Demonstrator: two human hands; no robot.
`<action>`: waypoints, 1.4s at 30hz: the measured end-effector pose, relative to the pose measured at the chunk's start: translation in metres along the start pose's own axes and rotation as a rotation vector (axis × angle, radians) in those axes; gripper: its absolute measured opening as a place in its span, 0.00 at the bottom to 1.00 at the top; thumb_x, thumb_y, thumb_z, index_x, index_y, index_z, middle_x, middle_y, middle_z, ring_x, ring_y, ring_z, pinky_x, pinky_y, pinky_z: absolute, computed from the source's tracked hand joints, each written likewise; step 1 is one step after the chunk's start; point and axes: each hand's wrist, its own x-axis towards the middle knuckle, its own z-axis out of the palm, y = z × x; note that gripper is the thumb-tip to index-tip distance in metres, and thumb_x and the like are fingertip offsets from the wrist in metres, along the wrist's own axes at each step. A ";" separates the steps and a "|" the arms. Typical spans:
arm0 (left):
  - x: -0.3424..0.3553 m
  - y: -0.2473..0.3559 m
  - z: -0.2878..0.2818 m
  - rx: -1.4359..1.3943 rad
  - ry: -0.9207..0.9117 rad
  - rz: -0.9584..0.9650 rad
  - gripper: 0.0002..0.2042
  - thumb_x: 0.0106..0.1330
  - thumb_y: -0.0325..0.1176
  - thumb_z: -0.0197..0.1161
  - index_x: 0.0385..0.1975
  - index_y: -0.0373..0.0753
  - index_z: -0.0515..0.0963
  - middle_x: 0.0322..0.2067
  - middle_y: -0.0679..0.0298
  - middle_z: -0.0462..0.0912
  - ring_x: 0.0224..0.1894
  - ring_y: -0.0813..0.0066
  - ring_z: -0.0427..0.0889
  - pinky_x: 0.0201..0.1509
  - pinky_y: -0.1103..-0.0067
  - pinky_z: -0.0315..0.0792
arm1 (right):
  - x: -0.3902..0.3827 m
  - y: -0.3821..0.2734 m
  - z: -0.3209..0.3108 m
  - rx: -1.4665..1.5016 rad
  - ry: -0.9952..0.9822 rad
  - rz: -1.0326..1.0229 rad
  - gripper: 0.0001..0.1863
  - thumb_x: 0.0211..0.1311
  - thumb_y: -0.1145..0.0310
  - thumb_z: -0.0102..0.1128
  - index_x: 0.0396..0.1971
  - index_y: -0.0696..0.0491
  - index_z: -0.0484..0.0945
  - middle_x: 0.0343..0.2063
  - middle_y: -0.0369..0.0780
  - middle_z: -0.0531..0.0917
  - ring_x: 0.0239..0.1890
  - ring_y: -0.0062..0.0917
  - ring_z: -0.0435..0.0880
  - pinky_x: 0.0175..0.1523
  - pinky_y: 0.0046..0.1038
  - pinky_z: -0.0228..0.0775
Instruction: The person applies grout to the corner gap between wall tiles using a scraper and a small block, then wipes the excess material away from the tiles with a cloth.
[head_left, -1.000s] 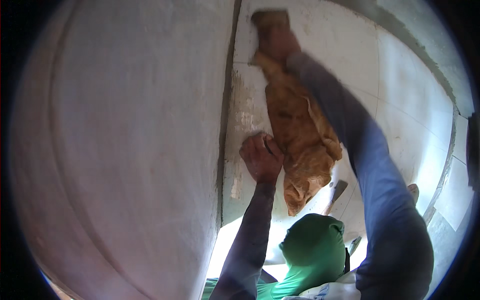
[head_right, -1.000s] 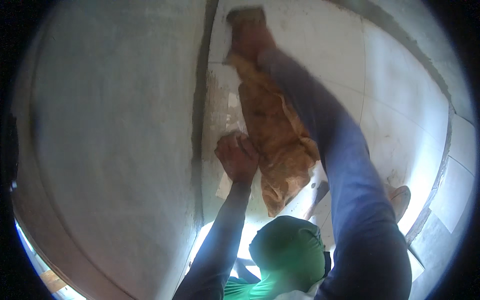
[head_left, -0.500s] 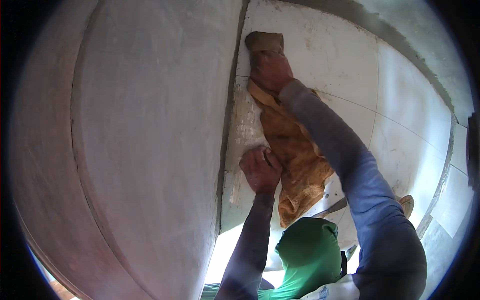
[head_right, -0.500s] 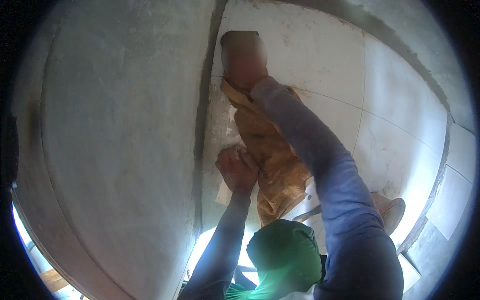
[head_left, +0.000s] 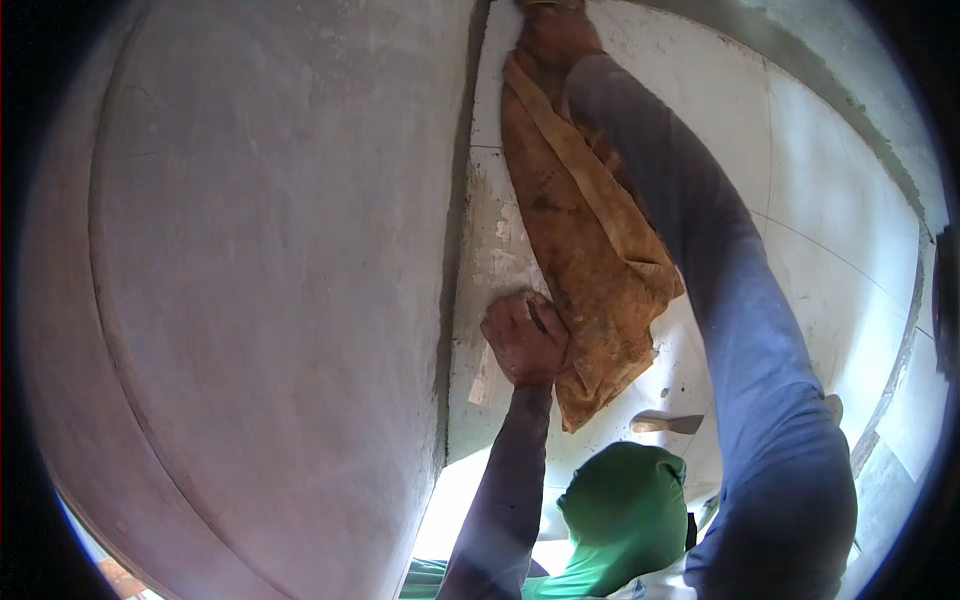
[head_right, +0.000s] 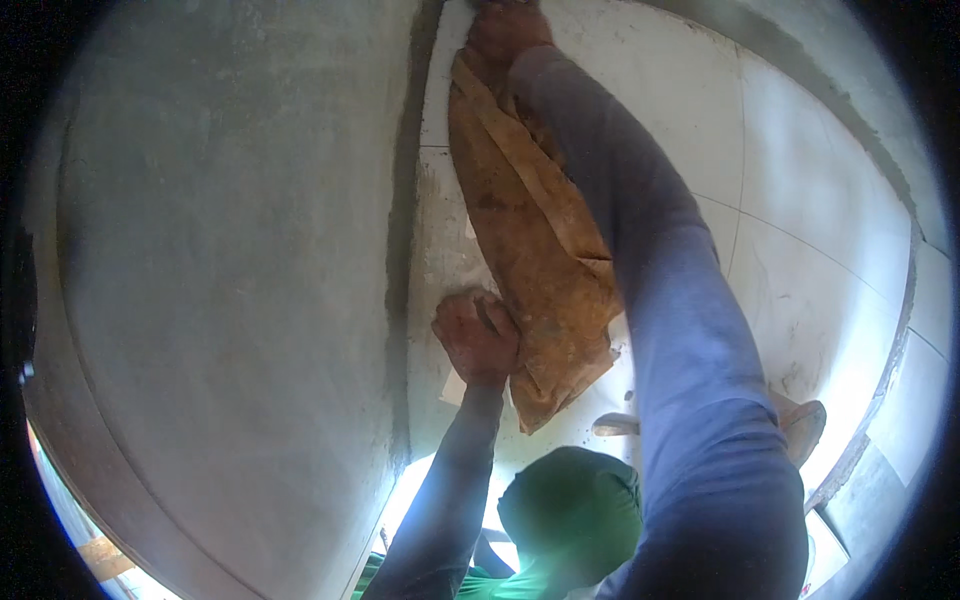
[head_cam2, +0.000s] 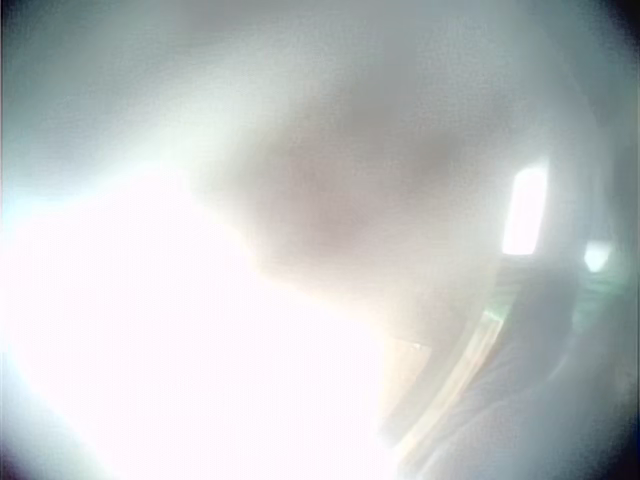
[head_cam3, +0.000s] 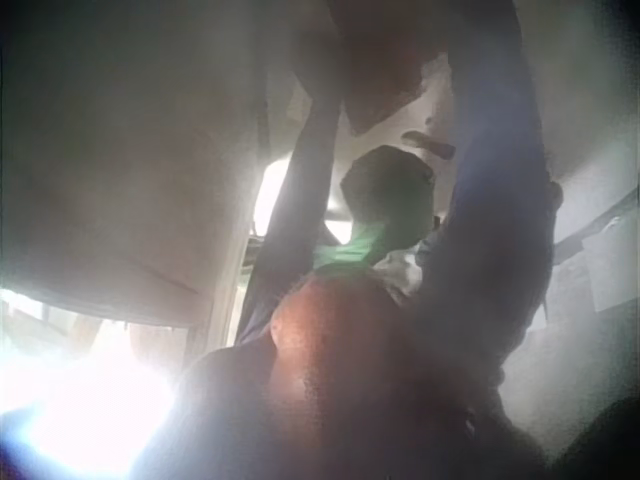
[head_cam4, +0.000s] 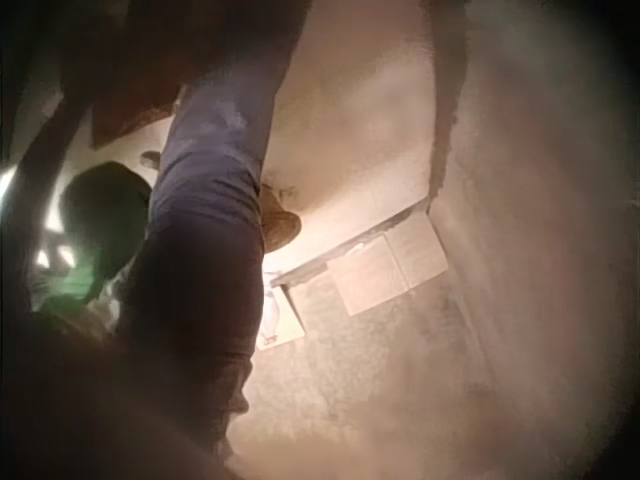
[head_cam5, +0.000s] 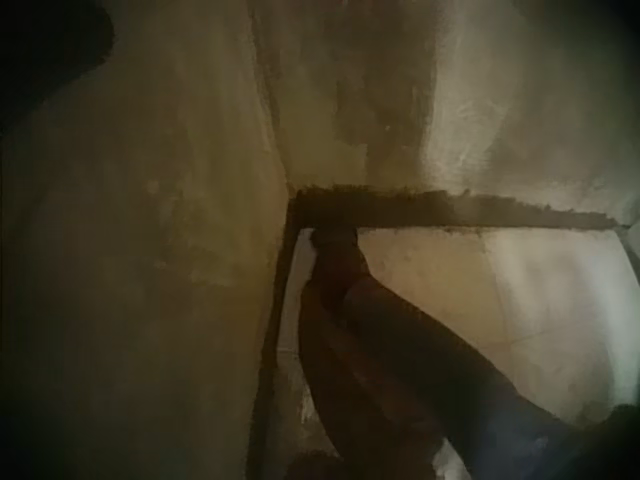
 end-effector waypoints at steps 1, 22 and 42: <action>0.000 0.001 -0.003 -0.005 -0.005 -0.006 0.10 0.73 0.38 0.59 0.41 0.38 0.80 0.42 0.51 0.79 0.51 0.47 0.77 0.58 0.53 0.68 | -0.010 0.024 0.002 -0.031 -0.004 -0.014 0.20 0.71 0.50 0.58 0.44 0.51 0.88 0.45 0.47 0.90 0.49 0.46 0.89 0.58 0.48 0.80; 0.003 0.005 0.000 0.012 0.007 -0.004 0.11 0.74 0.38 0.58 0.42 0.37 0.80 0.42 0.50 0.80 0.48 0.45 0.78 0.54 0.53 0.69 | -0.030 0.027 -0.029 -0.011 -0.080 0.029 0.19 0.73 0.54 0.56 0.47 0.54 0.85 0.53 0.48 0.86 0.59 0.41 0.85 0.60 0.47 0.80; 0.005 0.016 -0.001 -0.007 -0.099 -0.060 0.13 0.74 0.40 0.57 0.42 0.36 0.81 0.43 0.46 0.79 0.51 0.42 0.77 0.59 0.51 0.66 | 0.021 -0.016 -0.048 0.081 -0.091 0.094 0.20 0.75 0.64 0.56 0.62 0.55 0.76 0.62 0.48 0.80 0.64 0.41 0.80 0.66 0.44 0.75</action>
